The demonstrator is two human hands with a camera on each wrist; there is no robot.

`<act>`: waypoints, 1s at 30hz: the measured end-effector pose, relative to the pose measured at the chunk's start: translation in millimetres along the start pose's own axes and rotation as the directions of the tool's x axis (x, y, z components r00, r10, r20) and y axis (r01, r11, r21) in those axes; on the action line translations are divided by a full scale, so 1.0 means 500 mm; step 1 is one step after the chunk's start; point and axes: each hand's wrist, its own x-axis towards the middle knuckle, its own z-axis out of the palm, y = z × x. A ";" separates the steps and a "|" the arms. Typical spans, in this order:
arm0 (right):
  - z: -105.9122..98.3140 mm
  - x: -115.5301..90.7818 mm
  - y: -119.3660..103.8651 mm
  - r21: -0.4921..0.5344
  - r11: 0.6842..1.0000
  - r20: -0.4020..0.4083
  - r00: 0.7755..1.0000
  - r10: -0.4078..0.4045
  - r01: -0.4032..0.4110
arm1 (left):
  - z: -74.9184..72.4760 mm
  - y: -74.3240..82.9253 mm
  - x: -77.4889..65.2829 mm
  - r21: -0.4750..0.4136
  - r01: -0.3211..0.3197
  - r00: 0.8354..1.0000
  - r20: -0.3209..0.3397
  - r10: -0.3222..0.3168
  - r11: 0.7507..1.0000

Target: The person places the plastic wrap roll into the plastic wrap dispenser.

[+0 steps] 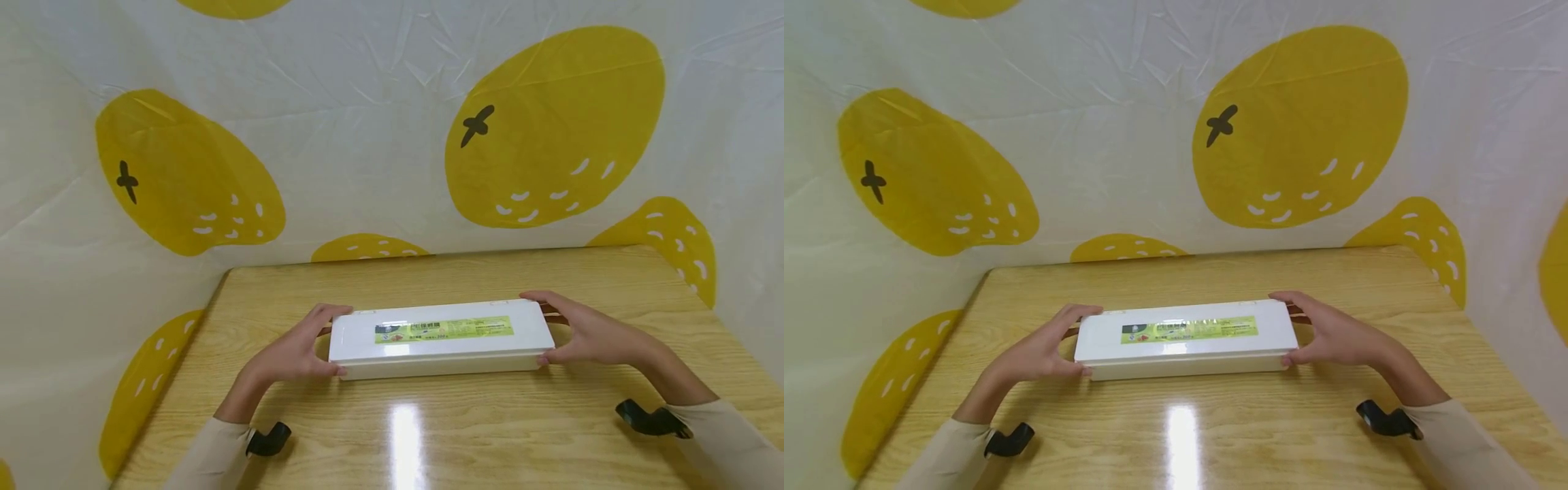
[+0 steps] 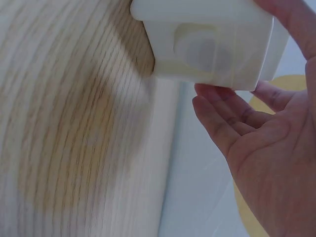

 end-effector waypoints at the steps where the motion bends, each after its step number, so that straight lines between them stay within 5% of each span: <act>1: -0.001 0.001 0.000 -0.004 1.000 0.000 1.000 0.003 -0.003 | -0.001 -0.001 0.002 0.003 -0.004 1.000 0.000 0.004 1.000; 30: -0.005 0.015 0.033 0.064 0.998 0.040 0.999 -0.016 0.013 | -0.011 -0.007 0.013 0.014 0.082 0.997 -0.015 -0.081 0.997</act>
